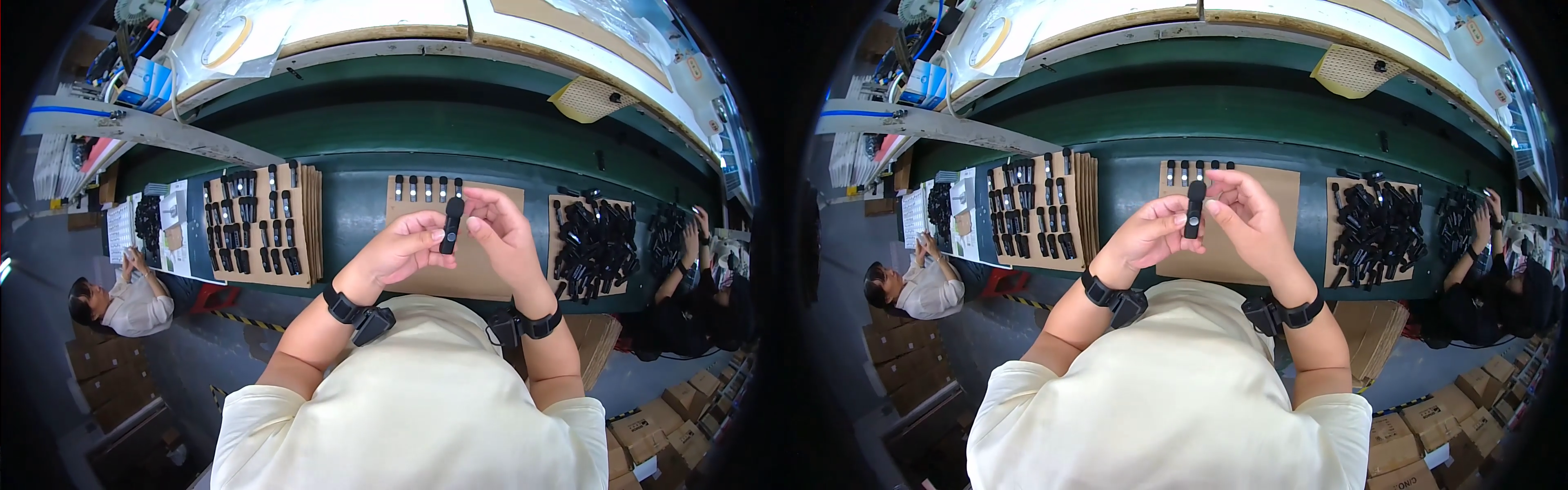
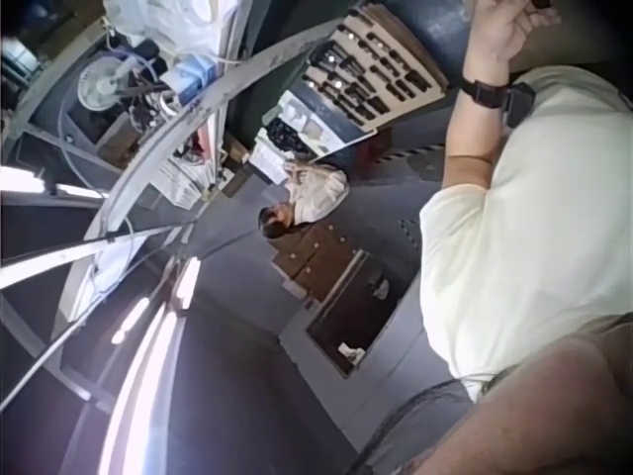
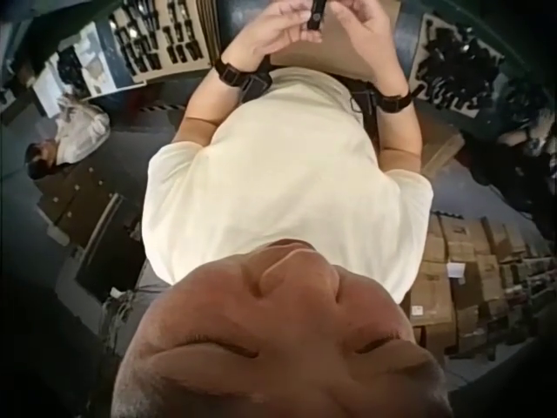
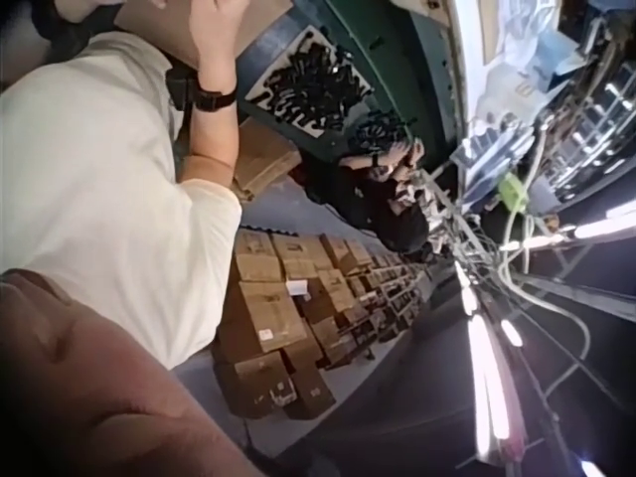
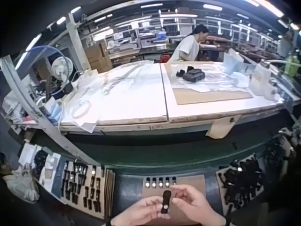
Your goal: The person picks up a microphone from a pile, turns it over by hand, and places it onto a cardboard sheet, repeating the process to arrange them in rows.
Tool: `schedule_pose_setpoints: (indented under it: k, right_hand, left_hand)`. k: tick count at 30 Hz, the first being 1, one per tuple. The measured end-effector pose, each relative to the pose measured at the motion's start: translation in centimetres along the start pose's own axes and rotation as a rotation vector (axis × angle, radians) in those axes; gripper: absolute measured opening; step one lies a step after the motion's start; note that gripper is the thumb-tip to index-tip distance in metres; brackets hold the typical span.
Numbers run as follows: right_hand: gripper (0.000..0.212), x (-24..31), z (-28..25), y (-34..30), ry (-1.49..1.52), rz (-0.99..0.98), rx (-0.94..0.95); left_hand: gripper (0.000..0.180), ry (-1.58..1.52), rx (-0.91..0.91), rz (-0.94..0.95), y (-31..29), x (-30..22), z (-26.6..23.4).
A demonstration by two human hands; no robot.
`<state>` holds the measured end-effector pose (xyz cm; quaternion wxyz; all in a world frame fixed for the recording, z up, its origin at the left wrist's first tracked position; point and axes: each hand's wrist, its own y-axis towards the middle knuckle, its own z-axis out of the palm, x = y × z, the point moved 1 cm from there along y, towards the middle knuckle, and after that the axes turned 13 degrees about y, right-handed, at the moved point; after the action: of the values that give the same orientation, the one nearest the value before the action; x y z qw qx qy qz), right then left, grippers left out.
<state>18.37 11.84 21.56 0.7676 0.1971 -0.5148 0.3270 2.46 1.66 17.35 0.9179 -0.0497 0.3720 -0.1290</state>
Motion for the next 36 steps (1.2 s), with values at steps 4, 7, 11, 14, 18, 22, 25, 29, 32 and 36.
schedule_pose_setpoints:
  k: [4,7,11,14,18,22,25,29,32,36]
  right_hand:
    - [0.023,-1.3,-1.9,1.5,0.058,0.072,0.053]
    - [0.02,-3.6,-5.0,2.8,0.006,0.124,0.021]
    - [0.017,-8.9,-10.5,4.8,-0.436,0.146,-0.099]
    - [0.018,-13.9,-14.2,5.9,-0.647,0.189,-0.162]
    - [0.02,-18.6,-16.8,7.6,-0.714,0.211,-0.132]
    - [0.018,-20.1,-17.0,9.2,-0.743,0.26,-0.138]
    - [0.016,-20.8,-17.4,10.0,-0.82,0.285,-0.154]
    - [0.016,-20.6,-17.6,10.2,-0.893,0.246,-0.147]
    - [0.017,-19.8,-17.5,9.7,-0.936,0.198,-0.194]
    - [0.017,-17.4,-19.3,8.0,-1.024,0.118,-0.279]
  left_hand:
    - [0.022,0.172,-0.098,-0.077,0.8,0.6,-0.8]
    - [0.024,0.34,-0.229,-0.141,1.2,1.1,-1.5]
    - [0.024,0.676,-0.388,-0.214,1.4,4.0,-5.7]
    - [0.022,1.066,-0.4,-0.279,0.5,5.1,-7.8]
    - [0.02,1.087,-0.426,-0.306,-0.1,5.5,-9.4]
    - [0.023,1.09,-0.471,-0.28,-0.6,6.2,-10.9]
    - [0.023,1.075,-0.477,-0.262,-0.4,6.3,-11.0]
    - [0.02,1.069,-0.442,-0.339,0.1,6.0,-10.7]
    - [0.019,1.064,-0.417,-0.378,0.3,5.8,-10.8]
    - [0.019,1.052,-0.417,-0.369,0.3,5.5,-10.8]
